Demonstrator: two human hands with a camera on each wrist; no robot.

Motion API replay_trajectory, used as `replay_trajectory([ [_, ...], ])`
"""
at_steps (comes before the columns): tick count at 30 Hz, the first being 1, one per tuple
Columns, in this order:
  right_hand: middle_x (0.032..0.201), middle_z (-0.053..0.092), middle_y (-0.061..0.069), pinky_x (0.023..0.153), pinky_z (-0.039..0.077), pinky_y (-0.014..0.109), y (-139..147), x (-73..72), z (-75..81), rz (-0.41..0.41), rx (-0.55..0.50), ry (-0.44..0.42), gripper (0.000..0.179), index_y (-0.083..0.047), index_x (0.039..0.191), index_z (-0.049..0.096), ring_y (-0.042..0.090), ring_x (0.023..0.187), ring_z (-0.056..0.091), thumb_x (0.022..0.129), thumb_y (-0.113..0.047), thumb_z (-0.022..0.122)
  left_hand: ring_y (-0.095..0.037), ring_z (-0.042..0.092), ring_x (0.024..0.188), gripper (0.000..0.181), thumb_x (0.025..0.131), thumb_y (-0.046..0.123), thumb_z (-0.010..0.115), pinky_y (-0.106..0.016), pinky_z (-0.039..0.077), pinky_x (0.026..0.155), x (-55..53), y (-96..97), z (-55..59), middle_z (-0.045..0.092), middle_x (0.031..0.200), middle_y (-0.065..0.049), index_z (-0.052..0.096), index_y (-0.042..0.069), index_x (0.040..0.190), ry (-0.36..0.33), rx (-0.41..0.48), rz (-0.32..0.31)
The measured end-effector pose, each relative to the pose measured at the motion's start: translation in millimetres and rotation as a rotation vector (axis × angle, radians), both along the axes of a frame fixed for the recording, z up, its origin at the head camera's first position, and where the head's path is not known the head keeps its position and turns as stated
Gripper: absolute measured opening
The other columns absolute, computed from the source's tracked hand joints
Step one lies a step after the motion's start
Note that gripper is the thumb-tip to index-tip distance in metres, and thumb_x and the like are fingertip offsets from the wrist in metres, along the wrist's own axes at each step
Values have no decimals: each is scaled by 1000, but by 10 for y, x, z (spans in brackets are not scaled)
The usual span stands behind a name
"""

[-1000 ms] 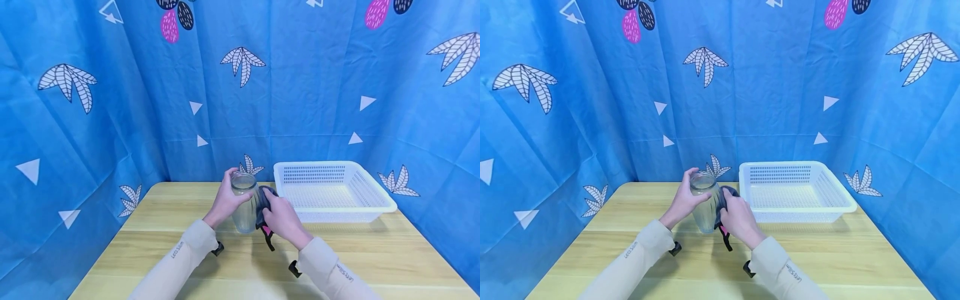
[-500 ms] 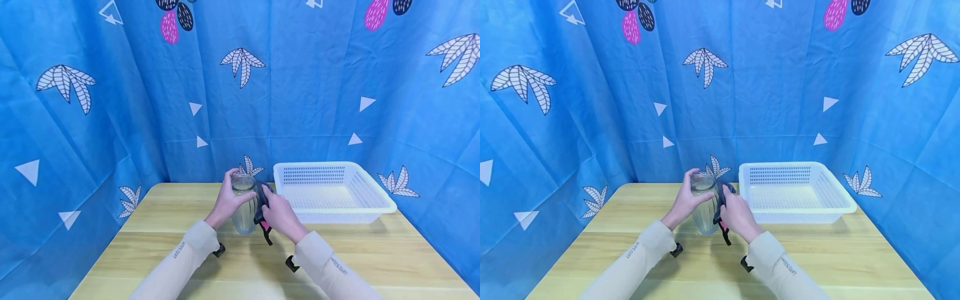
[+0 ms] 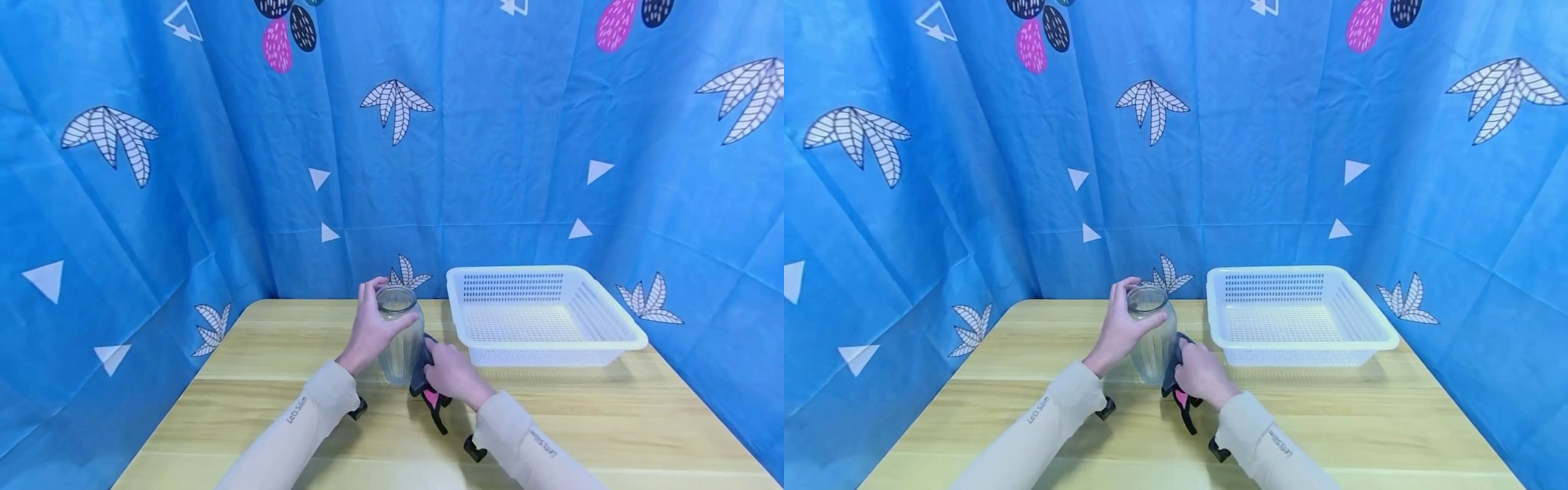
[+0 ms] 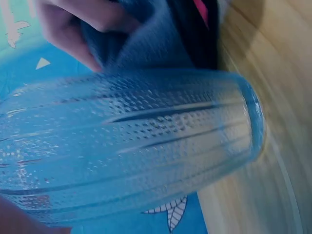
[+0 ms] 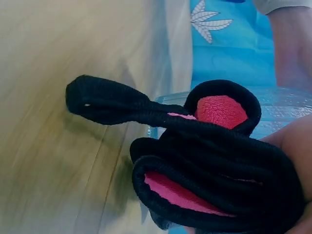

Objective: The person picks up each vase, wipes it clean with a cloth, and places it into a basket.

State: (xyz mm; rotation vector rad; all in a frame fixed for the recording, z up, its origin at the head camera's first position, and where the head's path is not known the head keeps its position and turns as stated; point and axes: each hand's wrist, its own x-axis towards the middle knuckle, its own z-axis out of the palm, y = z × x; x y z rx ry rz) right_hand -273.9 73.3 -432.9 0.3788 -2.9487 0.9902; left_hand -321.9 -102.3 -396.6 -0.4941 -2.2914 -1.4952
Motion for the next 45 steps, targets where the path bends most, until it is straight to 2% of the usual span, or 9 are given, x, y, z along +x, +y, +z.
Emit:
replay_trajectory([
  [3, 103, 69, 18, 49, 47, 31, 11, 33, 53, 0, -34, 27, 61, 0, 151, 41, 13, 47, 53, 93, -7, 59, -19, 50, 125, 90, 75, 50, 86, -45, 47, 104, -8, -26, 0, 40, 143, -4, 35, 23, 144, 27, -20, 15],
  [10, 61, 55, 5, 47, 44, 30, 51, 147, 356, -25, -107, 111, 59, -1, 150, 44, 13, 43, 47, 92, -4, 57, -22, 52, 123, 83, 78, 40, 86, -48, 43, 107, -6, -77, 48, 49, 137, 1, 38, 23, 143, 20, 4, -37],
  [13, 56, 51, 1, 47, 43, 31, 57, 194, 495, -42, -120, 166, 60, -4, 151, 43, 14, 42, 47, 93, -5, 56, -23, 53, 124, 80, 80, 32, 85, -47, 43, 107, -2, -90, 69, 52, 137, 1, 37, 25, 144, -1, -3, -55],
  [16, 64, 57, 4, 48, 45, 31, 49, 221, 597, -45, -140, 244, 61, -8, 153, 42, 14, 42, 49, 94, -5, 55, -25, 56, 122, 78, 81, 24, 82, -47, 46, 104, 13, -92, 91, 53, 138, -2, 37, 26, 145, -28, 4, -86],
  [21, 100, 71, 15, 61, 49, 31, 27, 210, 685, -44, -113, 365, 62, -9, 152, 44, 15, 61, 58, 92, -4, 59, -25, 53, 126, 76, 83, 16, 75, -50, 47, 103, 30, -76, 113, 50, 143, -3, 36, 28, 147, -65, 4, -138],
  [29, 78, 63, 10, 47, 46, 31, 22, 57, 498, -41, -103, 123, 64, -7, 156, 34, 15, 49, 54, 96, -6, 56, -27, 49, 130, 78, 84, 16, 77, -53, 41, 109, 17, -71, 77, 49, 142, -5, 34, 27, 148, -56, 34, -153],
  [34, 86, 65, 12, 48, 47, 30, 7, -20, 271, -8, -80, 36, 61, -5, 154, 38, 15, 52, 56, 96, -5, 57, -26, 52, 128, 84, 81, 31, 84, -53, 40, 109, 31, -79, 43, 51, 139, -2, 33, 31, 147, -78, 55, -142],
  [38, 105, 69, 20, 46, 45, 29, -13, -41, 143, 28, -1, -16, 59, -2, 151, 44, 14, 50, 52, 94, -5, 59, -26, 52, 126, 88, 78, 40, 87, -52, 41, 108, 48, -77, 34, 52, 138, -2, 34, 30, 148, -76, 61, -116],
  [45, 110, 69, 22, 46, 43, 29, 0, -18, 64, 23, 13, -44, 59, -5, 150, 45, 14, 49, 50, 93, -6, 60, -23, 47, 130, 86, 76, 44, 87, -53, 40, 109, 34, -46, 44, 42, 144, -5, 37, 30, 144, -27, 11, -64],
])
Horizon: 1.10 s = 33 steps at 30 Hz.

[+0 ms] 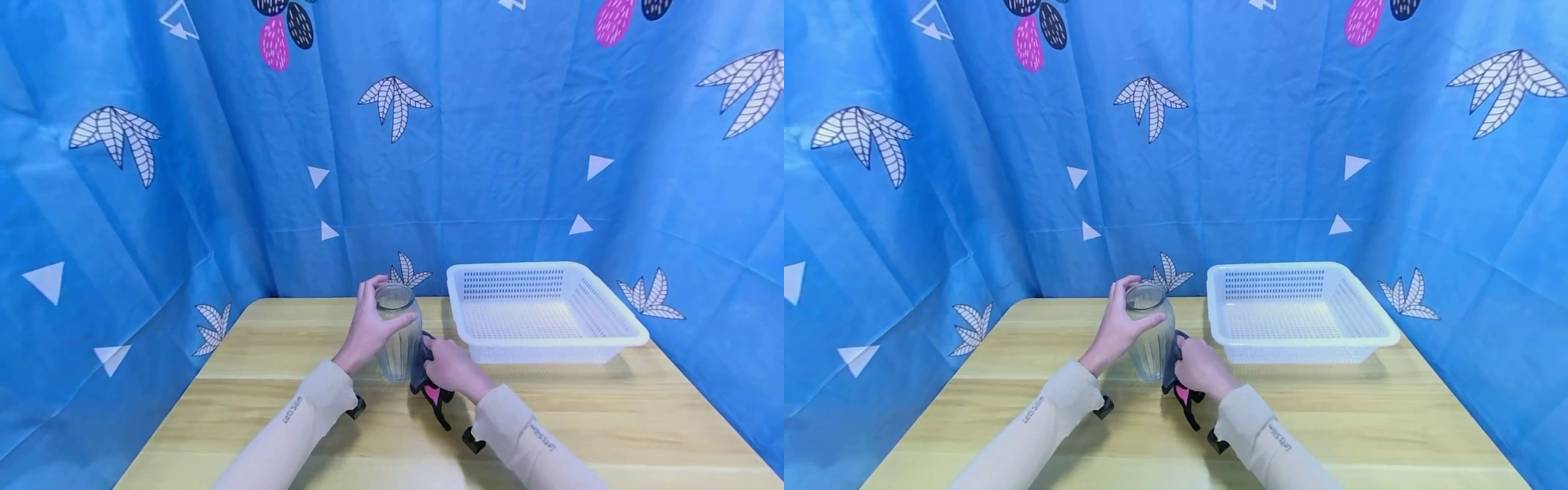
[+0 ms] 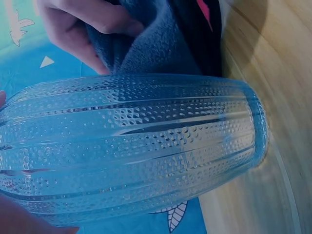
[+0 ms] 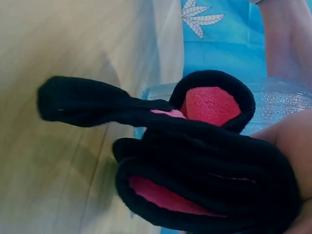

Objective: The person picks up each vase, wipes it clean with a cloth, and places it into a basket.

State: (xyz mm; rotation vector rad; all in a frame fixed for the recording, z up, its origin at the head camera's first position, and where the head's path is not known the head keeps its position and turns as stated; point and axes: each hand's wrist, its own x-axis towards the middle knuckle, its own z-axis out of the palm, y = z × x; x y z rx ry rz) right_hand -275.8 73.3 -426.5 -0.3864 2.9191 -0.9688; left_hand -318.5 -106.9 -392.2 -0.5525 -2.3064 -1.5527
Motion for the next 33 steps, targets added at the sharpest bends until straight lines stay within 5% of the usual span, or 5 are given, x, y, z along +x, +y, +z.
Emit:
replay_trajectory([
  [2, 110, 69, 22, 49, 44, 30, 12, 16, 7, -4, -19, 26, 59, -4, 150, 46, 14, 51, 52, 93, -6, 60, -22, 44, 131, 85, 76, 46, 87, -52, 40, 110, 4, 0, 3, 39, 145, -6, 37, 28, 143, 14, -21, 22],
  [11, 59, 52, 3, 46, 43, 30, 75, 144, 215, -43, -147, 130, 61, -3, 151, 43, 13, 43, 47, 92, -5, 58, -24, 47, 130, 86, 78, 34, 86, -52, 39, 111, 63, -4, 64, 45, 144, -4, 37, 19, 147, -14, -37, 34],
  [18, 68, 59, 7, 50, 45, 31, 48, 226, 452, -89, -162, 275, 60, -9, 151, 46, 14, 46, 50, 92, -5, 57, -28, 49, 129, 81, 80, 22, 79, -50, 45, 104, 72, 0, 71, 46, 144, -3, 35, 22, 148, -2, -51, 9],
  [25, 123, 69, 17, 69, 52, 38, 19, 225, 588, -78, -152, 482, 62, -11, 150, 48, 23, 77, 64, 90, -3, 59, -26, 47, 132, 84, 79, 33, 84, -51, 39, 110, 42, 36, 35, 47, 145, -8, 36, 20, 146, 23, -27, 16],
  [33, 116, 70, 22, 63, 52, 36, -33, 57, 494, -82, -40, 329, 63, -5, 153, 40, 23, 74, 65, 93, -5, 60, -21, 51, 127, 82, 79, 29, 88, -49, 39, 111, -15, 20, -4, 53, 137, 1, 37, 24, 143, -3, 64, -1],
])
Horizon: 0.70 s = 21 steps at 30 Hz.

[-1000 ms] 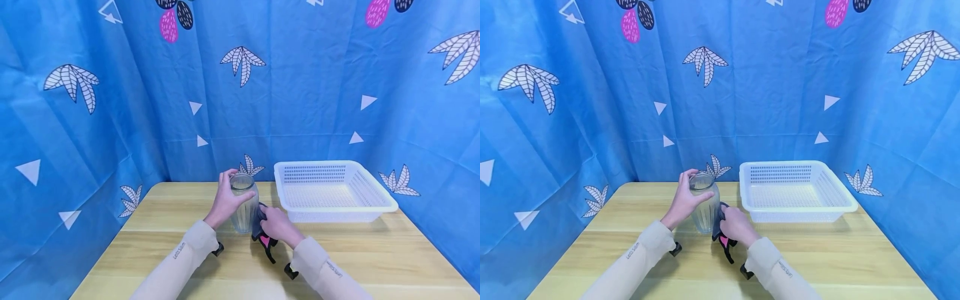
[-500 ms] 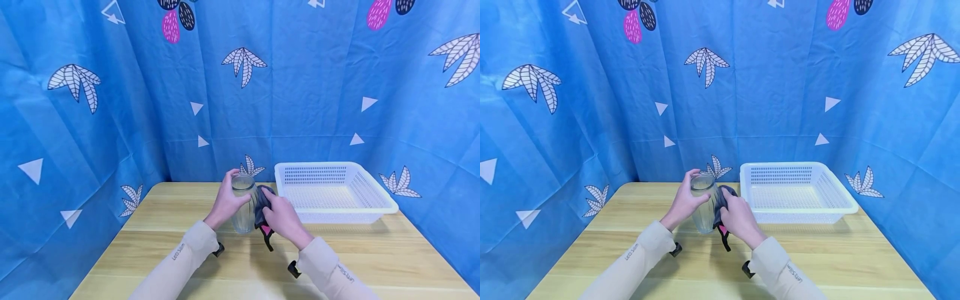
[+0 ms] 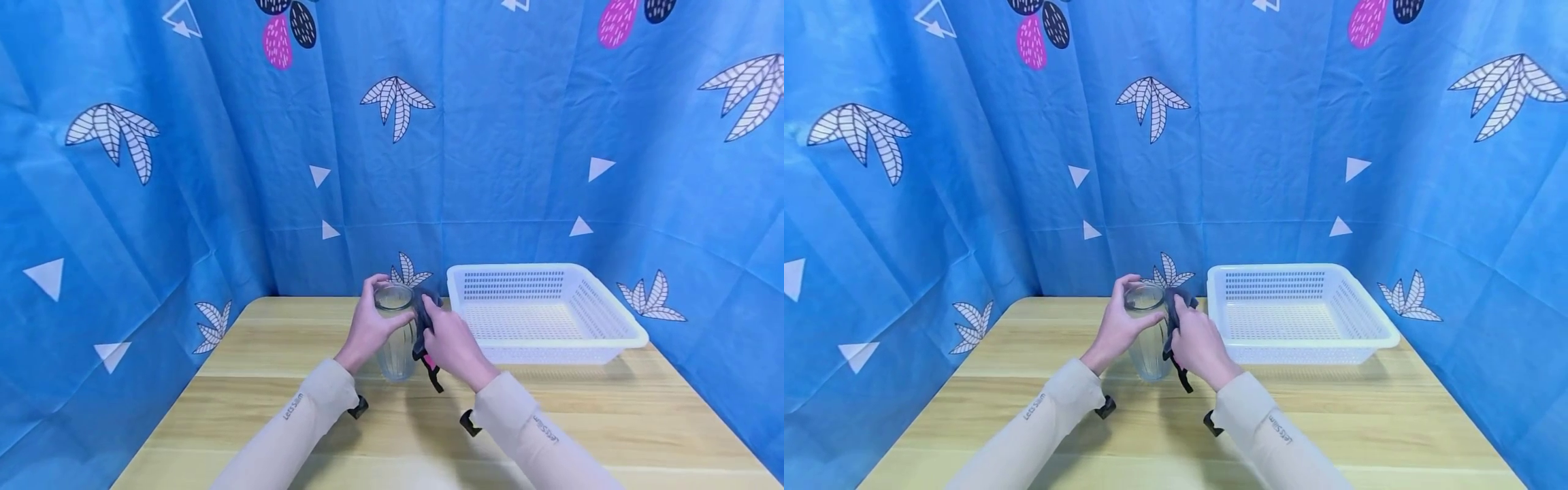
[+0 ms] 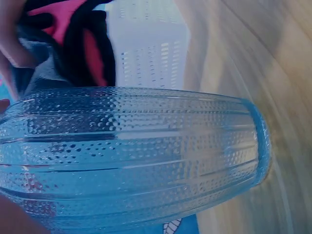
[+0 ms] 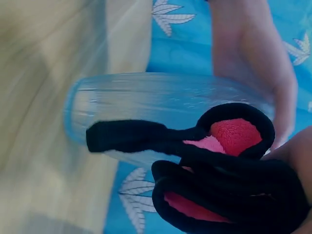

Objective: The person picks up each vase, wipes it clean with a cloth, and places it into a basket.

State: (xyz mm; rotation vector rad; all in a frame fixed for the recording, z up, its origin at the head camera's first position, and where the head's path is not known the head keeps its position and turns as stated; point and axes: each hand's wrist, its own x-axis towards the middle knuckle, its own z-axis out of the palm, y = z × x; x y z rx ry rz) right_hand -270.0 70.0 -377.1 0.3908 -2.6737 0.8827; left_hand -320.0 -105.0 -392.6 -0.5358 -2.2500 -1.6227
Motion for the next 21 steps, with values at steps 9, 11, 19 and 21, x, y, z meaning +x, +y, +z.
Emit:
replay_trajectory([
  [9, 101, 68, 18, 47, 47, 31, -13, -114, -476, 88, 1, -274, 63, -2, 154, 37, 16, 53, 56, 94, -4, 58, -23, 45, 135, 87, 78, 39, 87, -52, 36, 114, -18, -70, -33, 44, 145, 1, 34, 29, 146, -17, -39, 21],
  [11, 100, 68, 18, 46, 47, 31, -8, -119, -555, 108, -1, -298, 64, -1, 153, 37, 15, 52, 55, 93, -3, 57, -26, 44, 136, 87, 76, 43, 87, -53, 36, 113, -16, -82, -34, 41, 146, -2, 35, 28, 145, -8, -55, 26],
  [19, 77, 64, 12, 41, 42, 29, 46, -92, -554, 82, -95, -303, 61, -6, 154, 39, 12, 43, 46, 95, -4, 55, -26, 47, 131, 87, 76, 41, 88, -50, 40, 111, 2, -137, 4, 45, 144, -9, 37, 24, 144, 16, -73, 17],
  [21, 69, 59, 9, 43, 41, 28, 60, -69, -488, 68, -101, -272, 60, -6, 153, 41, 11, 43, 45, 94, -4, 56, -24, 47, 130, 86, 77, 39, 88, -50, 40, 110, 12, -158, 24, 48, 142, -5, 37, 26, 145, -3, -75, 12],
])
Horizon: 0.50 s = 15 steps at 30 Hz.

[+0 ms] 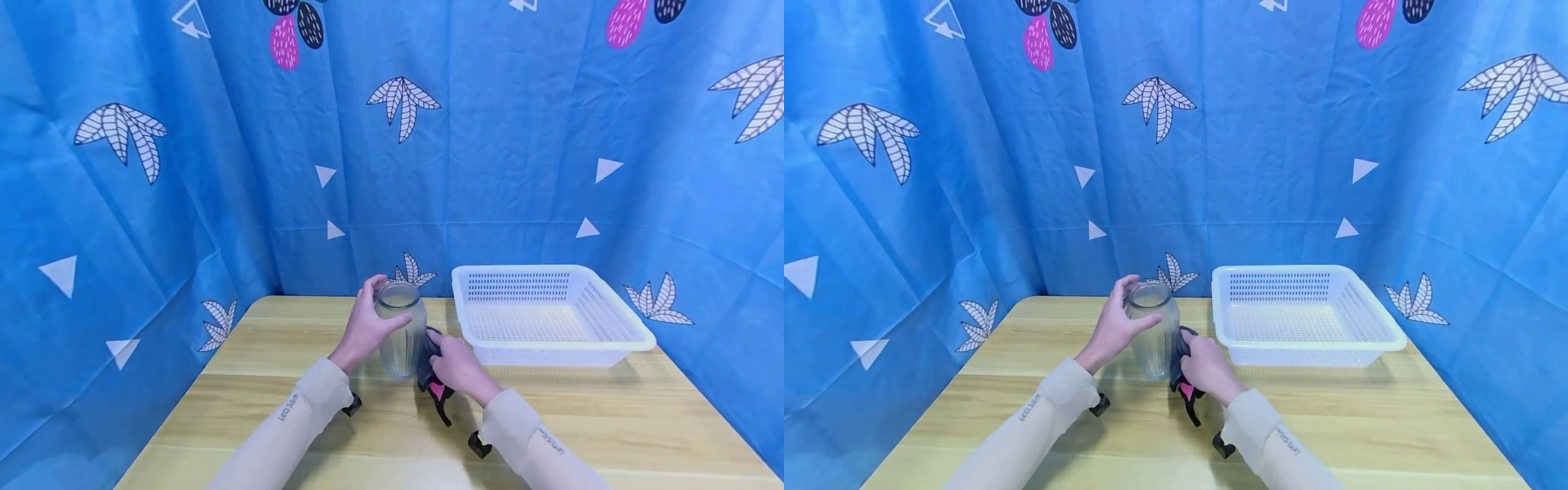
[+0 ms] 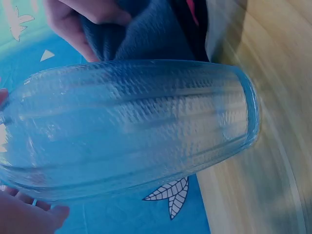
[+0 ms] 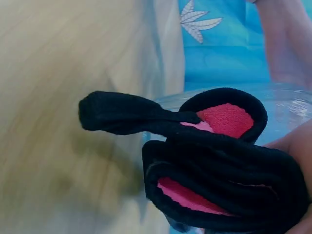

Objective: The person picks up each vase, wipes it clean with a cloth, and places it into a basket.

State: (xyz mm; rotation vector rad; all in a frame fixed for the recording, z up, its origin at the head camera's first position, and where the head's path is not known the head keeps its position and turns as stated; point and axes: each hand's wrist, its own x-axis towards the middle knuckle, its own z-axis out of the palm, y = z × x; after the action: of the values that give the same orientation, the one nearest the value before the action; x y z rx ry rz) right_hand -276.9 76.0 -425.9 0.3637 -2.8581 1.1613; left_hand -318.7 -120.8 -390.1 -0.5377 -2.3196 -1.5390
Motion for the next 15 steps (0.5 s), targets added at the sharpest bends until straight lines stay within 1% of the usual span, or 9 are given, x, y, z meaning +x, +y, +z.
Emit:
replay_trajectory([
  [1, 65, 56, 8, 43, 42, 28, 10, 11, 37, -3, -10, 17, 60, -6, 152, 42, 11, 43, 46, 94, -4, 56, -22, 46, 130, 86, 77, 38, 87, -50, 40, 110, 3, -3, 10, 48, 142, -3, 37, 27, 146, -12, -6, 1],
  [3, 64, 55, 5, 46, 44, 30, 27, 38, 133, -13, -27, 58, 60, -7, 152, 44, 12, 44, 47, 93, -3, 57, -22, 45, 130, 84, 79, 34, 85, -51, 40, 110, 8, -5, 31, 47, 142, 0, 36, 29, 147, -34, -18, -1],
  [6, 63, 54, 4, 46, 45, 31, 48, 72, 304, -23, -49, 111, 61, -9, 152, 45, 13, 43, 48, 92, -2, 58, -24, 45, 128, 82, 80, 28, 81, -51, 41, 107, 3, 6, 43, 45, 142, -3, 36, 29, 148, -60, -42, -6],
  [9, 62, 54, 6, 44, 45, 31, 63, 96, 471, -23, -58, 160, 64, -12, 153, 43, 12, 40, 47, 92, -2, 56, -26, 45, 128, 81, 80, 22, 77, -52, 42, 106, 9, 30, 45, 43, 143, -7, 36, 28, 149, -50, -66, -17],
  [11, 75, 63, 10, 45, 45, 31, 62, 105, 567, -21, -65, 213, 64, -14, 153, 43, 12, 42, 48, 92, -1, 56, -25, 44, 130, 81, 80, 19, 74, -51, 41, 107, 14, 46, 45, 41, 145, -6, 35, 27, 150, -26, -71, -29],
  [12, 85, 67, 14, 47, 46, 31, 58, 106, 604, -22, -61, 242, 65, -14, 153, 44, 13, 44, 49, 91, 0, 55, -24, 44, 131, 81, 79, 17, 74, -51, 40, 109, 18, 53, 45, 40, 146, -5, 35, 26, 150, -11, -74, -33],
  [14, 105, 69, 19, 50, 46, 31, 49, 99, 658, -23, -52, 278, 65, -16, 153, 44, 14, 48, 51, 91, 0, 55, -23, 42, 135, 81, 80, 20, 75, -51, 38, 112, 24, 65, 41, 39, 147, -2, 34, 26, 150, 10, -76, -35],
  [15, 116, 68, 21, 52, 47, 31, 44, 92, 670, -29, -44, 290, 65, -16, 153, 44, 15, 51, 53, 91, 0, 56, -22, 42, 136, 81, 81, 23, 76, -50, 37, 113, 26, 73, 40, 38, 147, -2, 34, 26, 150, 14, -71, -37],
])
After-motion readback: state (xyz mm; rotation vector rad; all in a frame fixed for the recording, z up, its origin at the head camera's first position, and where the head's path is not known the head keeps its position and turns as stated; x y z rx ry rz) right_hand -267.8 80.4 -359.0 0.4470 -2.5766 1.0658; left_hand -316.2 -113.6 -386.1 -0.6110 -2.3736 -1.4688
